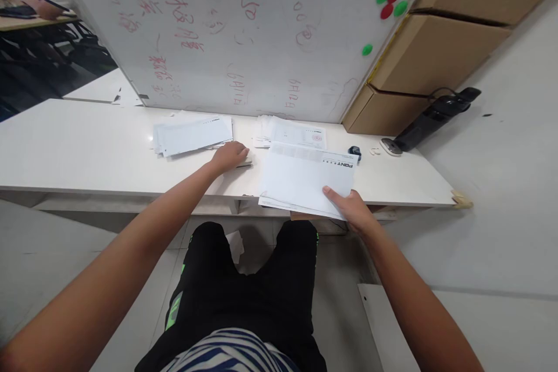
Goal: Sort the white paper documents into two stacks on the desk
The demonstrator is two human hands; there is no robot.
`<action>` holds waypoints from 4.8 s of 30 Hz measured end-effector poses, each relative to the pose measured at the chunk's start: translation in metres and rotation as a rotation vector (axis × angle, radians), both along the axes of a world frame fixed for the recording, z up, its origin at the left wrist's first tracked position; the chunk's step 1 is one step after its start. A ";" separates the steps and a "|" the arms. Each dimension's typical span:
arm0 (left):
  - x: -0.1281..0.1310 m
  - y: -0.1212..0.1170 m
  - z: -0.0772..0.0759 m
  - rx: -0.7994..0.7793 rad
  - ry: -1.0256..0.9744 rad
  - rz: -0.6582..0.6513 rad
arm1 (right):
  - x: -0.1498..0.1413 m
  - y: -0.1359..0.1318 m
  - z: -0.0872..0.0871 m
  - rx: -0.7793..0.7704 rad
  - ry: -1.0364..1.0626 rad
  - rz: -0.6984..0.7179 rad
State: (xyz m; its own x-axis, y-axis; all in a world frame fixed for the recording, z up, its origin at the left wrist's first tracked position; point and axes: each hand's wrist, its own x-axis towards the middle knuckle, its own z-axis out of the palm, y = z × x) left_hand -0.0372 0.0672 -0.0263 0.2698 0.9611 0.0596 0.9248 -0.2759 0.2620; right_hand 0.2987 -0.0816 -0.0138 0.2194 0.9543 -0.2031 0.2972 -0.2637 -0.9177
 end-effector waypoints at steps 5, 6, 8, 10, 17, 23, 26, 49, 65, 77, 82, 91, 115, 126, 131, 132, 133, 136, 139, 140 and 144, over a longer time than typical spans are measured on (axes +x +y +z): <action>0.000 -0.001 0.002 0.006 0.002 0.007 | 0.000 -0.008 0.005 0.034 -0.025 0.027; 0.000 -0.001 0.003 0.004 0.001 0.010 | -0.001 -0.008 0.006 0.033 -0.035 0.024; 0.000 -0.001 0.003 -0.001 -0.005 0.016 | -0.001 -0.008 0.008 0.025 -0.040 0.028; 0.000 -0.002 0.004 -0.002 -0.009 0.019 | -0.002 -0.007 0.009 0.014 -0.033 0.042; 0.001 -0.002 0.004 -0.018 -0.025 0.027 | -0.008 -0.004 0.009 -0.036 0.005 0.047; 0.000 -0.003 0.004 -0.022 -0.039 0.017 | -0.014 -0.001 0.005 -0.047 -0.008 0.072; 0.000 -0.001 0.002 -0.009 -0.036 0.021 | -0.019 0.005 0.000 -0.042 0.026 0.071; -0.001 0.003 -0.005 -0.023 -0.058 0.019 | -0.298 0.237 0.038 0.115 -0.027 0.562; 0.000 0.004 -0.007 0.033 -0.045 0.016 | -0.208 0.225 0.019 0.514 -1.005 0.438; -0.001 0.007 -0.006 0.041 -0.069 0.084 | -0.041 0.183 -0.070 0.450 -0.967 0.175; -0.001 0.005 -0.003 -0.004 -0.090 0.108 | -0.044 0.179 -0.065 0.513 -0.949 0.154; -0.001 0.005 -0.004 -0.019 -0.140 0.153 | -0.036 0.178 -0.059 0.391 -0.851 0.013; 0.002 -0.001 -0.003 -0.022 -0.245 0.454 | -0.040 0.191 -0.059 0.279 -0.988 -0.103; 0.002 -0.002 -0.002 -0.035 -0.243 0.445 | -0.036 0.192 -0.062 0.250 -0.923 -0.148; 0.001 -0.002 -0.002 -0.038 -0.248 0.437 | -0.037 0.193 -0.060 0.236 -0.941 -0.144; 0.001 -0.002 -0.003 -0.041 -0.250 0.436 | -0.037 0.192 -0.060 0.229 -0.949 -0.140; 0.001 -0.001 -0.003 -0.042 -0.253 0.436 | -0.038 0.191 -0.059 0.222 -0.959 -0.132; 0.001 -0.001 -0.004 -0.039 -0.259 0.442 | -0.042 0.188 -0.056 0.210 -0.996 -0.097; 0.001 -0.001 -0.003 -0.030 -0.261 0.441 | -0.045 0.186 -0.052 0.202 -1.033 -0.075; 0.001 -0.001 -0.003 -0.030 -0.259 0.441 | -0.045 0.187 -0.050 0.195 -1.047 -0.060; 0.002 -0.002 -0.001 -0.032 -0.246 0.440 | -0.040 0.196 -0.040 0.099 -1.116 0.063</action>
